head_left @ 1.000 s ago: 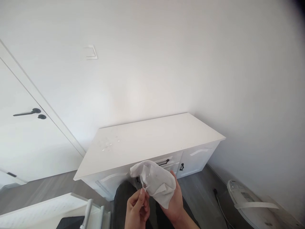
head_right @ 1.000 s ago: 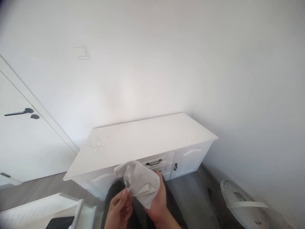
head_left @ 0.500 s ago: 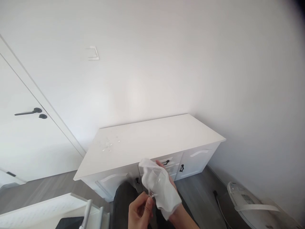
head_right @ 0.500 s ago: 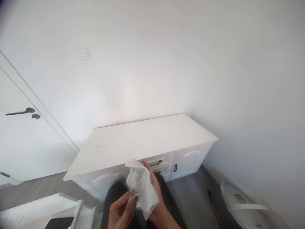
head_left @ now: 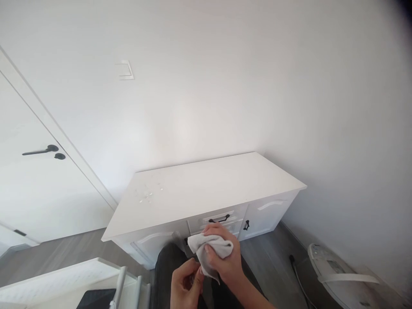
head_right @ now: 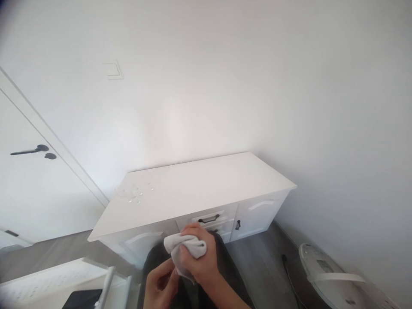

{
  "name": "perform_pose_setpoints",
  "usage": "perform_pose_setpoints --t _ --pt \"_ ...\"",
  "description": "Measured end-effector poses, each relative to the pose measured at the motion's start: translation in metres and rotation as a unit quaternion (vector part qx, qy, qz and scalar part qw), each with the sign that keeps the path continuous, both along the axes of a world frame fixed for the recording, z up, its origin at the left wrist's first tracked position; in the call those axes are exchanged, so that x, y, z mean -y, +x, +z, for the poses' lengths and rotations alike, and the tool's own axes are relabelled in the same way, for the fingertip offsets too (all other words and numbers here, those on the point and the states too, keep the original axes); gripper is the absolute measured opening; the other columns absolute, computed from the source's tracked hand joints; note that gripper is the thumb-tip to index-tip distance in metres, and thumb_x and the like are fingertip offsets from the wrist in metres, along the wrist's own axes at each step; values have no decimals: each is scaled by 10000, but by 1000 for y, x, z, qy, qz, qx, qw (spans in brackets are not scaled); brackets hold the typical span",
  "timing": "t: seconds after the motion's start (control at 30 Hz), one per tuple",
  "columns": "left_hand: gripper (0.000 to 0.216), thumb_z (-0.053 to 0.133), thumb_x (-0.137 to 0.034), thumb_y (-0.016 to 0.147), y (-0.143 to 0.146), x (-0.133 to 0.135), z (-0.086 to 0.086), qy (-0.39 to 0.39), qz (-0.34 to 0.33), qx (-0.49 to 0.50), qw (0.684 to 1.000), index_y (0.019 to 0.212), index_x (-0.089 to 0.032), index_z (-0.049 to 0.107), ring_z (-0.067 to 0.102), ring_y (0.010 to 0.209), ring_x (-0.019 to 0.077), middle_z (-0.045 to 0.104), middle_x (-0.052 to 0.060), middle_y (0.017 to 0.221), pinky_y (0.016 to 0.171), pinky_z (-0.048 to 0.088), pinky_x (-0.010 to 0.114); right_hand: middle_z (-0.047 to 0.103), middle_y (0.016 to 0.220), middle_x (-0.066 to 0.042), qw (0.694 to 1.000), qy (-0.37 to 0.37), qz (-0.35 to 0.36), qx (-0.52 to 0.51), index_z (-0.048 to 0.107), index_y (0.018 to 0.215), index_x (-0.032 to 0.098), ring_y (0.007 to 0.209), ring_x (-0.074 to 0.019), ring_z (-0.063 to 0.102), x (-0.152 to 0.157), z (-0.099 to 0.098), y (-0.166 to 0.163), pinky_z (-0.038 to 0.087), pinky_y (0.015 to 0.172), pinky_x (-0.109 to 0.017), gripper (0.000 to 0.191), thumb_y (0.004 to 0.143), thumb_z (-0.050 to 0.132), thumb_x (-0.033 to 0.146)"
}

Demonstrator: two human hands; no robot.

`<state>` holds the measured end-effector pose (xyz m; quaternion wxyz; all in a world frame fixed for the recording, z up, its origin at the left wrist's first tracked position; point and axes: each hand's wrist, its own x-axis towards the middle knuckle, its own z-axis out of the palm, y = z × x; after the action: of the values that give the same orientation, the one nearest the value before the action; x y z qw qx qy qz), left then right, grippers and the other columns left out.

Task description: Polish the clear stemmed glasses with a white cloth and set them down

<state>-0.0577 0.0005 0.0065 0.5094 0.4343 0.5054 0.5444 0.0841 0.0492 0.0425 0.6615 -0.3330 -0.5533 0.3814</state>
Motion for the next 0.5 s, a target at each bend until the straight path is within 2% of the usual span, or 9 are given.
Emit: perform_pose_setpoints --t 0.03,0.1,0.17,0.2,0.27,0.33,0.4,0.5 --pt "575 839 -650 742 0 1 0 40 8 -17 999 555 -132 673 423 492 94 537 19 541 468 284 219 720 1046 -97 998 34 -6 56 779 1021 254 961 -280 667 2 5 4 524 892 -424 210 817 753 211" --pt "540 879 -638 691 -2 4 -4 48 20 -6 999 597 -133 715 435 490 102 575 22 556 468 295 229 734 1059 -93 979 83 63 173 790 1064 271 935 -269 675 3 18 19 532 875 -422 250 826 757 200" --pt "553 942 -645 580 -5 5 -12 -26 22 53 998 698 -142 745 378 416 73 562 -19 506 429 240 213 758 1075 -95 939 89 196 266 819 1064 274 940 -263 683 -1 28 35 528 885 -420 231 839 782 243" --pt "578 972 -636 522 -8 5 -16 -67 21 89 994 733 -147 747 359 387 60 571 -33 496 415 217 202 770 1079 -97 923 76 261 274 830 1050 272 946 -263 690 -5 30 41 529 889 -422 213 839 797 276" --pt "573 1015 -578 454 -12 4 -24 -117 13 146 982 721 -154 737 375 375 52 612 -36 509 405 226 190 782 1028 -101 917 27 351 185 840 984 259 915 -264 712 -9 25 44 546 867 -434 185 825 818 351" --pt "516 1052 -477 405 -16 1 -28 -124 3 177 976 624 -152 718 466 441 67 651 -19 541 444 317 187 769 873 -96 921 -32 388 18 825 857 238 844 -274 728 -9 10 33 570 815 -454 223 793 824 452" --pt "490 1064 -434 387 -18 -3 -27 -128 -17 207 970 556 -153 699 525 498 83 665 -6 550 487 377 188 725 723 -85 912 -94 375 -137 778 761 231 791 -290 729 -3 -8 11 585 754 -456 351 755 794 582" --pt "490 1049 -449 422 -18 -6 -21 -147 -61 252 955 541 -156 674 501 454 80 623 -12 517 462 367 194 730 756 -109 902 -172 298 -261 743 810 253 825 -327 729 9 -28 -23 588 682 -442 551 722 677 793"
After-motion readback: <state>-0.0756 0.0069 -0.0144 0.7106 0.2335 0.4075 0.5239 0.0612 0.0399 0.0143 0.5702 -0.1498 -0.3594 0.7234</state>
